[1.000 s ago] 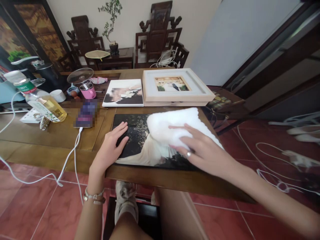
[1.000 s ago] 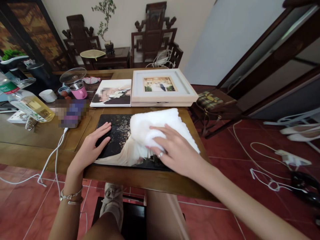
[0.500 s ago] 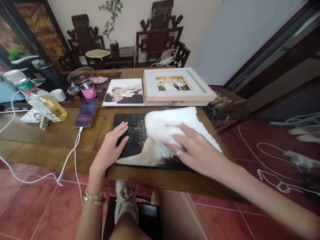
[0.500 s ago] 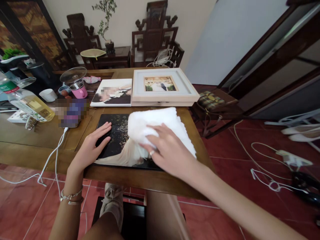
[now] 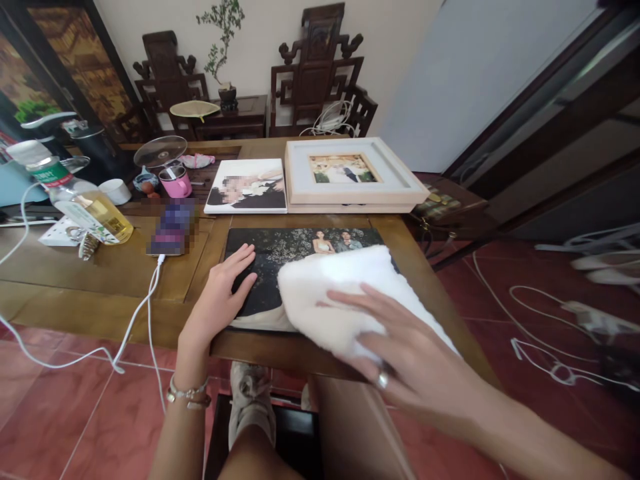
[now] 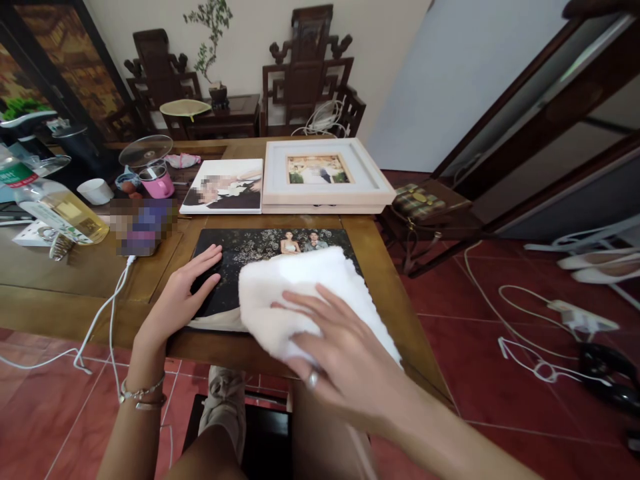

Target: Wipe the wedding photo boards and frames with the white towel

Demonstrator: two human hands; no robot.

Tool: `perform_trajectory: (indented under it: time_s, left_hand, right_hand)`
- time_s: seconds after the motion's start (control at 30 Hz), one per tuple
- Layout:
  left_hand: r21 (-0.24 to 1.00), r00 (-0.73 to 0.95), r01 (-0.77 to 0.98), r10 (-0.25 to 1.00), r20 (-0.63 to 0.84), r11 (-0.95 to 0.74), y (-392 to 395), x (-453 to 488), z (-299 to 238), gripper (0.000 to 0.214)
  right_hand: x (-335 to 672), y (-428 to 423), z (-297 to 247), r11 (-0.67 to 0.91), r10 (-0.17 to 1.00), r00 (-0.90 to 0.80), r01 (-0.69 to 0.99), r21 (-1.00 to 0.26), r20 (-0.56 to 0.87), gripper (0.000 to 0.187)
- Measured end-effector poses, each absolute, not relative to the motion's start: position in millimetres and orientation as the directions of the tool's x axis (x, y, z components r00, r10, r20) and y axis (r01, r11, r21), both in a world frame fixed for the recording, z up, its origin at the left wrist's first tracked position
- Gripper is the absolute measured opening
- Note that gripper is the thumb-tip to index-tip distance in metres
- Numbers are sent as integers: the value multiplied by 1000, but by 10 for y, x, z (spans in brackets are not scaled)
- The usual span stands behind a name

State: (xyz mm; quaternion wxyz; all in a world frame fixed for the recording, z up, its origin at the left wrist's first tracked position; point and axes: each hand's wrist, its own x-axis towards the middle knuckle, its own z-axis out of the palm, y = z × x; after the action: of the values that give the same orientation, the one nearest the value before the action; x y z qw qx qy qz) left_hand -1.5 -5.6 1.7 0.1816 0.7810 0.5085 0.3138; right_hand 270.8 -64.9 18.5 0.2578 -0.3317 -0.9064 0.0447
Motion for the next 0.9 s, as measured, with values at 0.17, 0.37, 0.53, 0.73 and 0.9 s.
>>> perform_trajectory:
  time_s: [0.17,0.37,0.53,0.73,0.9]
  left_hand:
    - [606,290,674,906,309,-422,-55,-17,23,38]
    - [608,292,672,906,306,-423,-59,-15,26,38]
    - [608,290,673,907,306,-421,-55,-20,19,38]
    - [612,287,670,907,308,-420,-58,-16,14,38]
    - [606,286,676,907,308,-419,-61,-15,11,39]
  right_hand:
    - [2655,-63,237,699,701,-589,678,-226,401,30]
    - [2618,482,304,530,842,-451,797,-292,298,40]
    - [2548,484,269,513,850,-416,792,-331,323,36]
    - [2483,-205,186,701,690,-561,677,-227,457,22]
    - [2502,-866,150,793,604,-635,543,-278,482,16]
